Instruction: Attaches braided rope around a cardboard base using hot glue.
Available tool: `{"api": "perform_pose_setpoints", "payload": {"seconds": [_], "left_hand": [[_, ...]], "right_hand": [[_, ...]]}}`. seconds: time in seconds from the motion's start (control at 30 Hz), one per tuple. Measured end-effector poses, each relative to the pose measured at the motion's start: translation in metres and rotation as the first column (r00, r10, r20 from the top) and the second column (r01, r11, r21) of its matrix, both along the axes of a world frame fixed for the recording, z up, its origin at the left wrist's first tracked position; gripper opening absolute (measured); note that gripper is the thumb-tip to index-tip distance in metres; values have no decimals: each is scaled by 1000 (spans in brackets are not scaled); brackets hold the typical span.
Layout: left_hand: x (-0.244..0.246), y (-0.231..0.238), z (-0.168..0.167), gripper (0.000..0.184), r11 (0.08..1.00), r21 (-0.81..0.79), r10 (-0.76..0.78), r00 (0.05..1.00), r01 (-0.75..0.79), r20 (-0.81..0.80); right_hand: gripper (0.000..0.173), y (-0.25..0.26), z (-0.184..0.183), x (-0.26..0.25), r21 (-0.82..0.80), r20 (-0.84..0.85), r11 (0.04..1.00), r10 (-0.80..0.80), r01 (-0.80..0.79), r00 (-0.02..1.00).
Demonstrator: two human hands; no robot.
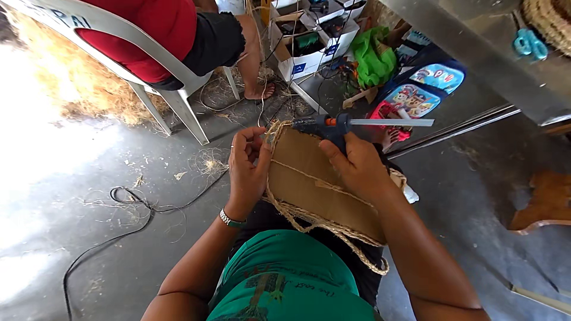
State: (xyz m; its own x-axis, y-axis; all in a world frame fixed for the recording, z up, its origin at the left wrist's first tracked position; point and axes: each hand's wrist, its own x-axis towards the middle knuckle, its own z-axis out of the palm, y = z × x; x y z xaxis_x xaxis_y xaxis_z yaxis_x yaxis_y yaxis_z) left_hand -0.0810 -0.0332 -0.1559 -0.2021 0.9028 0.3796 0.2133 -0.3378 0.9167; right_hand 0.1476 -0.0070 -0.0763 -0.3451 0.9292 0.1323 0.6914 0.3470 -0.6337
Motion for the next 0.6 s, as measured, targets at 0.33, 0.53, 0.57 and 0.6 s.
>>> {"api": "perform_pose_setpoints", "payload": {"seconds": [0.33,0.53,0.57,0.6], "left_hand": [[0,0,0,34,1000,-6,-5,1000,5,4],[0,0,1,35,1000,2,-1,1000,1,7],[0,0,1,35,1000,2,-1,1000,1,5],[0,0,1,35,1000,0,-2,1000,2,3]], "right_hand": [[40,-4,0,9,72,57,997,-33,29,998],[41,-9,-1,10,62,55,998,-29,25,998],[41,-10,0,10,56,55,998,-19,16,998],[42,-11,0,9,49,63,999,-12,9,998]]}}
